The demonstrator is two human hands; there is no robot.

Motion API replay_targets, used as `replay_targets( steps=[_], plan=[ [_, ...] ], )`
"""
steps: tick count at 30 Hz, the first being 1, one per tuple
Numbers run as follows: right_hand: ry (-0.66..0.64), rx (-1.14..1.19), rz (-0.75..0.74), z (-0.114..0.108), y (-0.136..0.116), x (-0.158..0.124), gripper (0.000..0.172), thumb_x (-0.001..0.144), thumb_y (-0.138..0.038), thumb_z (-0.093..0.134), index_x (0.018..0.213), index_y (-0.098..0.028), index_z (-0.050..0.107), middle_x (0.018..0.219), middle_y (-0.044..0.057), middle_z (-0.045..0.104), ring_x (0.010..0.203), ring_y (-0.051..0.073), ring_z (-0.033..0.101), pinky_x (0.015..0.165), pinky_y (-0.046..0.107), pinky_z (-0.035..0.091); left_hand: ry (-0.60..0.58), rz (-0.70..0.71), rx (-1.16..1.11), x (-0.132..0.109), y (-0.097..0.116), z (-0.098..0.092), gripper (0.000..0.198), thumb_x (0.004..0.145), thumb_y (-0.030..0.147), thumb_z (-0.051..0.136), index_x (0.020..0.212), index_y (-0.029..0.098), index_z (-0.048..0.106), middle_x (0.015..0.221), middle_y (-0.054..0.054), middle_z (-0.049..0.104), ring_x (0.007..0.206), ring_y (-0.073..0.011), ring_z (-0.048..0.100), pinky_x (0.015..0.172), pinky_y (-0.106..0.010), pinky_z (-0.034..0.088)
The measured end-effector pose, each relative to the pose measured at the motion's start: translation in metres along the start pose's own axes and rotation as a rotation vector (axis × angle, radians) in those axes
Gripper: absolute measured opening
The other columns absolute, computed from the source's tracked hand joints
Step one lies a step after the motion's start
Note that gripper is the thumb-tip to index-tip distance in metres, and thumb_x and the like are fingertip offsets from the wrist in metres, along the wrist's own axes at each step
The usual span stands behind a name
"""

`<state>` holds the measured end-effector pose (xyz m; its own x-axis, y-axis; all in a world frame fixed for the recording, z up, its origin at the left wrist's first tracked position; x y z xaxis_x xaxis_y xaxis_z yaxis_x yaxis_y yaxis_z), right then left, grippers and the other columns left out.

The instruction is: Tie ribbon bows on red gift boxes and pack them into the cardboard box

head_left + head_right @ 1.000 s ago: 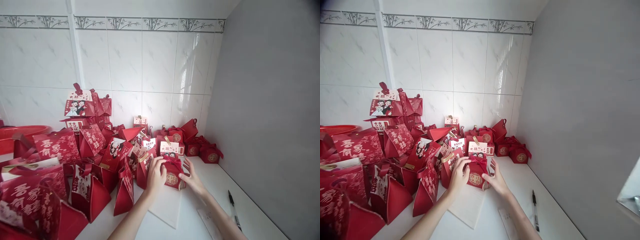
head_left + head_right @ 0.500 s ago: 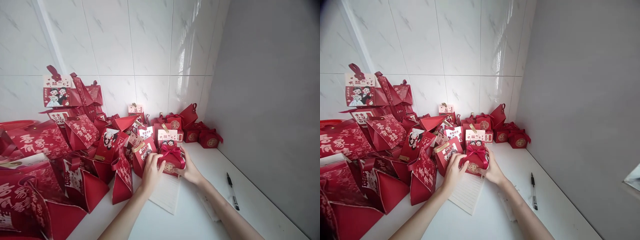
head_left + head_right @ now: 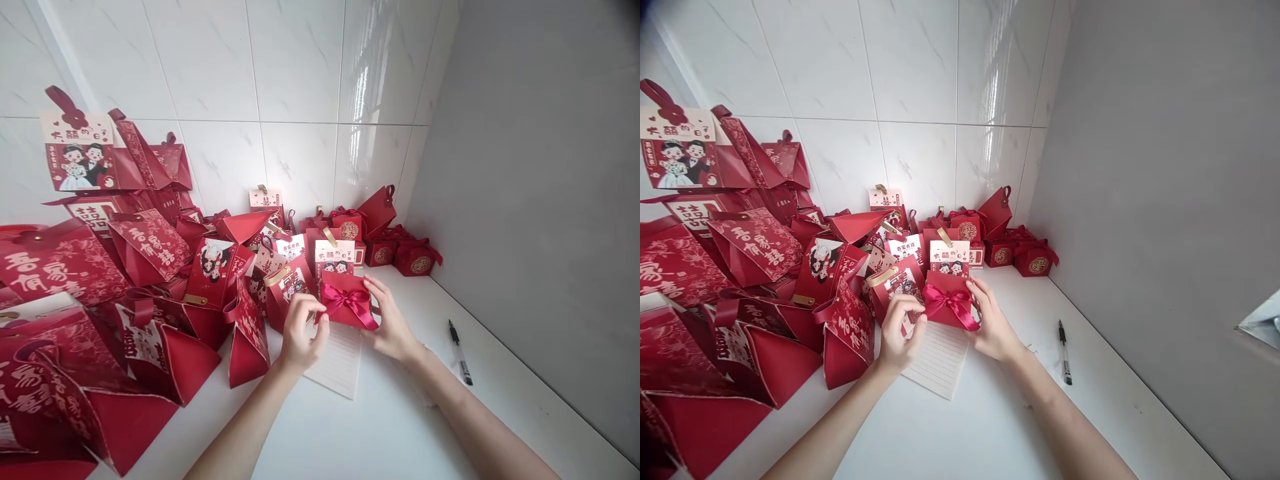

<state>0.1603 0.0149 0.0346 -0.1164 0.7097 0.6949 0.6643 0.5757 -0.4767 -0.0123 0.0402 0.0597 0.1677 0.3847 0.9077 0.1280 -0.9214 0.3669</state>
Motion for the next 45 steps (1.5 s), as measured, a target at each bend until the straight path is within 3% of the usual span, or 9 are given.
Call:
replay_targets(
  steps=[6,9,14,20,23,27,31,42,45],
  plan=[
    [-0.080,0.021,-0.034,0.016,0.001,-0.004,0.078,0.078,-0.012,0.054,0.143,-0.032,0.016,0.147,0.011,0.018,0.137,0.027,0.025,0.099,0.045,0.046,0.049,-0.487,-0.090,-0.012,-0.039,0.009,0.026,0.083,0.028,0.053,0.105,0.020,0.043,0.089,-0.004,0.053,0.074,-0.0128,0.054,0.067,-0.025,0.047],
    [-0.094,0.049,0.029,0.020,0.012,-0.005,0.079,0.077,-0.015,0.056,0.142,-0.031,0.016,0.148,0.011,0.017,0.138,0.027,0.021,0.100,0.046,0.045,0.026,-0.611,-0.156,-0.018,-0.047,0.018,0.031,0.080,0.029,0.056,0.106,0.020,0.042,0.084,-0.001,0.053,0.068,-0.0111,0.052,0.062,-0.023,0.045],
    [-0.143,0.100,0.125,0.013,0.014,-0.003,0.079,0.076,-0.024,0.060,0.143,-0.028,0.017,0.149,0.011,0.018,0.137,0.029,0.023,0.101,0.047,0.043,-0.059,-0.684,-0.224,-0.024,-0.054,0.027,0.027,0.080,0.036,0.057,0.099,0.019,0.048,0.081,-0.001,0.055,0.074,-0.0135,0.055,0.070,-0.026,0.047],
    [-0.040,0.375,0.254,0.000,0.006,0.001,0.047,0.091,-0.049,0.039,0.132,-0.028,0.039,0.141,0.009,0.037,0.131,0.028,0.035,0.095,0.042,0.047,-0.082,-0.710,-0.252,-0.030,-0.062,0.031,0.037,0.073,0.037,0.065,0.099,0.019,0.046,0.087,-0.004,0.057,0.081,-0.0155,0.058,0.073,-0.029,0.049],
    [0.016,0.377,0.341,0.000,0.009,0.002,0.038,0.090,-0.050,0.042,0.119,-0.026,0.052,0.137,0.009,0.043,0.124,0.026,0.044,0.093,0.040,0.049,-0.083,-0.716,-0.221,-0.032,-0.063,0.031,0.048,0.074,0.034,0.063,0.115,0.018,0.045,0.086,-0.003,0.056,0.079,-0.0155,0.059,0.072,-0.030,0.050],
    [0.028,0.425,0.406,0.004,0.013,0.002,0.034,0.086,-0.049,0.052,0.109,-0.024,0.057,0.140,0.010,0.038,0.119,0.025,0.050,0.090,0.039,0.051,-0.089,-0.717,-0.230,-0.030,-0.061,0.030,0.075,0.076,0.027,0.060,0.141,0.018,0.024,0.079,-0.001,0.059,0.075,-0.0164,0.060,0.072,-0.031,0.052],
    [0.067,0.446,0.395,0.002,0.013,0.003,0.030,0.083,-0.048,0.056,0.094,-0.021,0.062,0.132,0.011,0.048,0.125,0.025,0.044,0.088,0.035,0.052,-0.171,-0.684,-0.260,-0.025,-0.056,0.032,0.068,0.077,0.025,0.058,0.140,0.020,0.033,0.094,-0.005,0.064,0.084,-0.0174,0.062,0.078,-0.030,0.052],
    [0.172,0.490,0.519,-0.004,0.015,0.003,0.036,0.076,-0.055,0.060,0.068,-0.020,0.055,0.128,0.011,0.054,0.111,0.027,0.057,0.085,0.040,0.053,-0.216,-0.659,-0.251,-0.021,-0.050,0.032,0.063,0.079,0.033,0.055,0.138,0.022,0.036,0.081,0.000,0.058,0.075,-0.0147,0.056,0.069,-0.026,0.050],
    [0.171,0.508,0.524,-0.003,0.015,0.003,0.040,0.075,-0.056,0.060,0.065,-0.020,0.049,0.128,0.011,0.053,0.111,0.028,0.057,0.086,0.041,0.052,-0.161,-0.675,-0.281,-0.019,-0.050,0.029,0.057,0.076,0.033,0.057,0.130,0.020,0.044,0.079,0.000,0.055,0.073,-0.0128,0.055,0.067,-0.024,0.048]
  ],
)
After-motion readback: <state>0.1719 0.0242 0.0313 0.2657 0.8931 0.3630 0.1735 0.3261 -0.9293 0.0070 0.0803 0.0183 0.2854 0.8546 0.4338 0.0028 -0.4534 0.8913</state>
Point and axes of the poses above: each hand's wrist, its own x-axis towards the middle knuckle, its own z-axis out of the palm, y = z × x, the point moved 7 cm from there along x, towards the middle knuckle
